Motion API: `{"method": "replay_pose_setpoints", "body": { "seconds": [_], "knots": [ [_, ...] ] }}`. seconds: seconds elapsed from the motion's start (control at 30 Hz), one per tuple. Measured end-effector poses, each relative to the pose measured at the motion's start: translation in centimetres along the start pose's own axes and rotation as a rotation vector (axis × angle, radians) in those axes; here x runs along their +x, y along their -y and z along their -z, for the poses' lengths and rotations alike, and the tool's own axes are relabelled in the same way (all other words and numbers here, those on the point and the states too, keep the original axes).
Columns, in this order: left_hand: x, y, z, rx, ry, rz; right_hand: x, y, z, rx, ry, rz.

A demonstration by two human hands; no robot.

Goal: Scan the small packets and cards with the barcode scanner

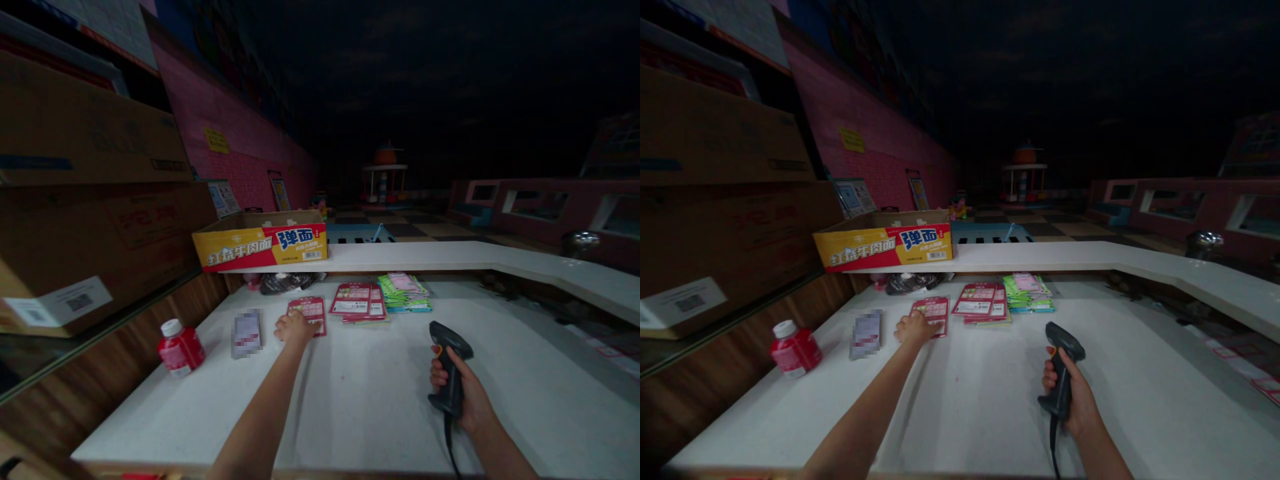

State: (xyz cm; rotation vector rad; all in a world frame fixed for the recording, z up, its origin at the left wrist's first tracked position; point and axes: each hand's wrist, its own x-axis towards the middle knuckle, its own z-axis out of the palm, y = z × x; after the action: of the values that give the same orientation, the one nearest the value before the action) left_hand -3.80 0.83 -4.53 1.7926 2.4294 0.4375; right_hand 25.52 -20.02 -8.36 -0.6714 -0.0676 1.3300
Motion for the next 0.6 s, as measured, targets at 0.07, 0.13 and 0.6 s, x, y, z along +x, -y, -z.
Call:
{"method": "replay_pose_setpoints", "body": {
  "seconds": [0.07,0.13,0.6],
  "knots": [
    [0.2,0.7,0.2,0.021,0.033,-0.007,0.0,0.0,0.1,-0.008,0.002,-0.004],
    [0.3,0.9,0.2,0.032,0.030,-0.054,0.0,0.0,0.2,-0.010,0.013,-0.006],
    [1.4,1.4,1.1,-0.213,0.119,0.069,0.5,-0.2,0.8,0.015,0.041,0.016]
  ]
}}
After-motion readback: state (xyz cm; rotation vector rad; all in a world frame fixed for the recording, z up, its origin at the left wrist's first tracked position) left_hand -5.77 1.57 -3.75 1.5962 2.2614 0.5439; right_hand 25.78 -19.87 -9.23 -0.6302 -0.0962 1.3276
